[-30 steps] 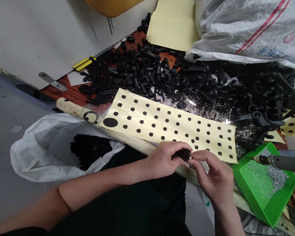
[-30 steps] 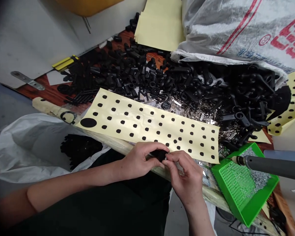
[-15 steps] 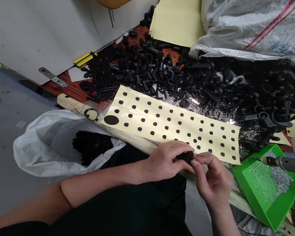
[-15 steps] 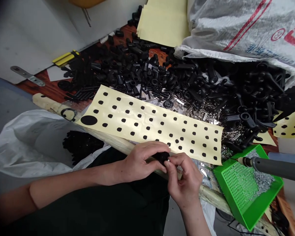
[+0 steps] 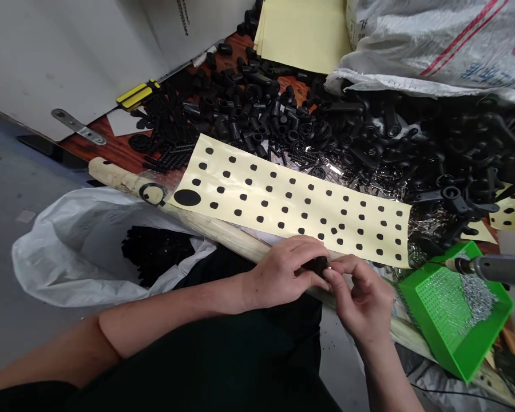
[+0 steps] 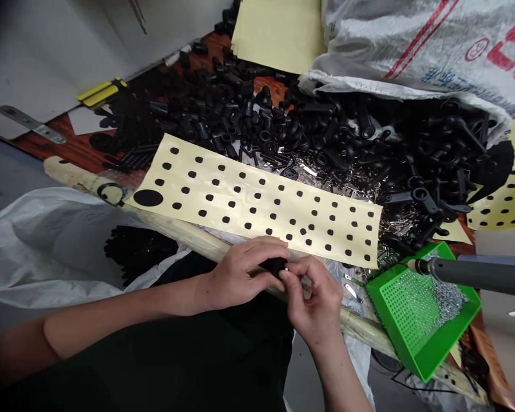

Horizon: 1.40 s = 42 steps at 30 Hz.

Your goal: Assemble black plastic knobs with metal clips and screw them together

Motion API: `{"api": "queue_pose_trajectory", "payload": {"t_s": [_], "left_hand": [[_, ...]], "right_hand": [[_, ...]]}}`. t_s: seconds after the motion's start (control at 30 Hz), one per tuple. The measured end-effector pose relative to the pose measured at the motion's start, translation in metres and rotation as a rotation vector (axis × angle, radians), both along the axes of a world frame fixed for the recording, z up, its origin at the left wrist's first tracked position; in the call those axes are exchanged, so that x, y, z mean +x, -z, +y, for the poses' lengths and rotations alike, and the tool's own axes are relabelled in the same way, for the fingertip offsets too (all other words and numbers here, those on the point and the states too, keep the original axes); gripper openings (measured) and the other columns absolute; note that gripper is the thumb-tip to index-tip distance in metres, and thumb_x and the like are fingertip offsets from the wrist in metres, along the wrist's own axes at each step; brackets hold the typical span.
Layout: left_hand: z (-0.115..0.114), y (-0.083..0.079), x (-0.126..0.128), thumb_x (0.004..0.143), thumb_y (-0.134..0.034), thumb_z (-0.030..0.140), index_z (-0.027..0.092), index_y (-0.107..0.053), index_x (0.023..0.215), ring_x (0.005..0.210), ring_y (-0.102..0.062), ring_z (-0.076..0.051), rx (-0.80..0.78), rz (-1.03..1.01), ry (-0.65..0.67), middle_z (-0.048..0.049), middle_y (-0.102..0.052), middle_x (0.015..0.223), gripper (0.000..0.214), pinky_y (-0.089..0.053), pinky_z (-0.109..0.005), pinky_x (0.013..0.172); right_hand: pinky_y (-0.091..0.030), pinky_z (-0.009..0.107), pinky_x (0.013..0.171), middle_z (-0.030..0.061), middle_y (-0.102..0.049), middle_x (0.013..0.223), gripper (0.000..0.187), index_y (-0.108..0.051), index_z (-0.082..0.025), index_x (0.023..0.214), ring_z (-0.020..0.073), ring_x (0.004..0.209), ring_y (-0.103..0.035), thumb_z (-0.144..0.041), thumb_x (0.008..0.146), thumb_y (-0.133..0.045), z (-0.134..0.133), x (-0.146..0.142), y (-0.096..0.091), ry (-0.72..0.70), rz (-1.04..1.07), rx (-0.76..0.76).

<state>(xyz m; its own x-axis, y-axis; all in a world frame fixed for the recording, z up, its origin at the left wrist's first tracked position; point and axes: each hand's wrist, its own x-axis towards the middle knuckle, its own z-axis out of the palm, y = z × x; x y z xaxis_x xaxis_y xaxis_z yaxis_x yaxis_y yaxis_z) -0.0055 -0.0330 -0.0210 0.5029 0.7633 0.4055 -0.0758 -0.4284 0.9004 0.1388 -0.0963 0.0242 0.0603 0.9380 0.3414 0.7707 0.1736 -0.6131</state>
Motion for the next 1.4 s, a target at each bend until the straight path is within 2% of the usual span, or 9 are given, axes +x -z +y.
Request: {"api": "queue_pose_trajectory", "payload": {"t_s": [0.17, 0.33, 0.47, 0.67, 0.8, 0.97, 1.13, 1.27, 1.4], "left_hand": [[0.001, -0.008, -0.002, 0.08, -0.069, 0.019, 0.014, -0.064, 0.098, 0.086, -0.067, -0.018, -0.188, 0.013, 0.056, -0.0064, -0.071, 0.092, 0.019, -0.054, -0.027, 0.074], [0.001, -0.006, -0.002, 0.078, -0.069, 0.017, 0.016, -0.066, 0.096, 0.087, -0.067, -0.019, -0.243, 0.032, 0.029, -0.0051, -0.072, 0.091, 0.018, -0.052, -0.026, 0.072], [0.002, -0.008, -0.003, 0.077, -0.067, 0.013, 0.016, -0.066, 0.097, 0.083, -0.067, -0.018, -0.304, 0.023, 0.037, -0.0045, -0.072, 0.091, 0.02, -0.05, -0.022, 0.063], [0.004, -0.011, -0.002, 0.077, -0.064, 0.012, 0.015, -0.064, 0.097, 0.084, -0.066, -0.017, -0.322, -0.075, 0.04, -0.0049, -0.07, 0.091, 0.02, -0.053, -0.026, 0.073], [0.006, -0.01, -0.002, 0.076, -0.064, 0.01, 0.015, -0.064, 0.096, 0.082, -0.065, -0.016, -0.351, -0.111, 0.051, -0.0037, -0.069, 0.09, 0.021, -0.052, -0.024, 0.072], [0.009, -0.014, -0.003, 0.073, -0.068, 0.008, 0.015, -0.066, 0.094, 0.083, -0.065, -0.015, -0.497, -0.114, 0.096, -0.0025, -0.07, 0.09, 0.022, -0.051, -0.022, 0.07], [0.01, -0.014, -0.003, 0.075, -0.066, 0.006, 0.016, -0.066, 0.097, 0.088, -0.066, -0.016, -0.526, -0.14, 0.137, -0.0041, -0.07, 0.096, 0.024, -0.053, -0.024, 0.076], [0.01, -0.009, -0.003, 0.078, -0.058, 0.003, 0.016, -0.063, 0.102, 0.094, -0.065, -0.019, -0.386, -0.095, 0.119, -0.0065, -0.069, 0.101, 0.028, -0.053, -0.03, 0.084], [0.012, -0.008, -0.008, 0.078, -0.053, 0.003, 0.015, -0.055, 0.119, 0.113, -0.06, -0.024, -0.253, -0.05, 0.185, -0.0129, -0.063, 0.12, 0.043, -0.051, -0.037, 0.095]], "right_hand": [[-0.048, 0.021, 0.057, -0.0015, -0.064, 0.067, 0.011, -0.059, -0.02, 0.077, 0.0104, 0.06, -0.061, -0.011, 0.081, -0.063, -0.003, 0.002, -0.001, 0.018, -0.01, 0.019], [-0.047, 0.022, 0.052, -0.0016, -0.063, 0.062, 0.015, -0.057, -0.02, 0.071, 0.0113, 0.055, -0.06, -0.019, 0.085, -0.059, 0.004, -0.002, 0.006, 0.041, 0.064, -0.093], [-0.048, 0.022, 0.054, -0.0016, -0.064, 0.064, 0.012, -0.059, -0.02, 0.073, 0.0115, 0.057, -0.061, -0.019, 0.085, -0.06, 0.007, -0.006, 0.003, 0.064, 0.028, -0.045], [-0.045, 0.022, 0.054, -0.0027, -0.066, 0.066, 0.011, -0.057, -0.022, 0.078, 0.0106, 0.056, -0.061, -0.017, 0.087, -0.058, 0.006, -0.006, -0.011, 0.084, -0.246, 0.089], [-0.046, 0.022, 0.056, -0.0024, -0.067, 0.067, 0.011, -0.057, -0.022, 0.077, 0.0111, 0.058, -0.063, -0.018, 0.088, -0.059, 0.006, -0.004, -0.013, 0.086, -0.282, 0.084], [-0.049, 0.022, 0.057, -0.0006, -0.069, 0.07, 0.007, -0.06, -0.022, 0.08, 0.0119, 0.06, -0.065, -0.022, 0.087, -0.06, 0.005, -0.004, -0.003, 0.137, -0.186, 0.051], [-0.053, 0.025, 0.06, 0.0026, -0.069, 0.077, 0.006, -0.064, -0.021, 0.09, 0.0143, 0.067, -0.065, -0.026, 0.086, -0.063, 0.001, -0.002, 0.005, 0.124, -0.027, 0.005], [-0.058, 0.033, 0.071, 0.0064, -0.068, 0.092, 0.024, -0.065, -0.021, 0.101, 0.0176, 0.079, -0.067, -0.028, 0.079, -0.072, 0.0, -0.004, 0.007, 0.129, 0.136, -0.051], [-0.061, 0.031, 0.07, 0.0069, -0.071, 0.093, 0.028, -0.067, -0.021, 0.103, 0.0161, 0.074, -0.069, -0.027, 0.077, -0.074, 0.004, -0.007, 0.006, 0.204, 0.292, -0.125]]}}
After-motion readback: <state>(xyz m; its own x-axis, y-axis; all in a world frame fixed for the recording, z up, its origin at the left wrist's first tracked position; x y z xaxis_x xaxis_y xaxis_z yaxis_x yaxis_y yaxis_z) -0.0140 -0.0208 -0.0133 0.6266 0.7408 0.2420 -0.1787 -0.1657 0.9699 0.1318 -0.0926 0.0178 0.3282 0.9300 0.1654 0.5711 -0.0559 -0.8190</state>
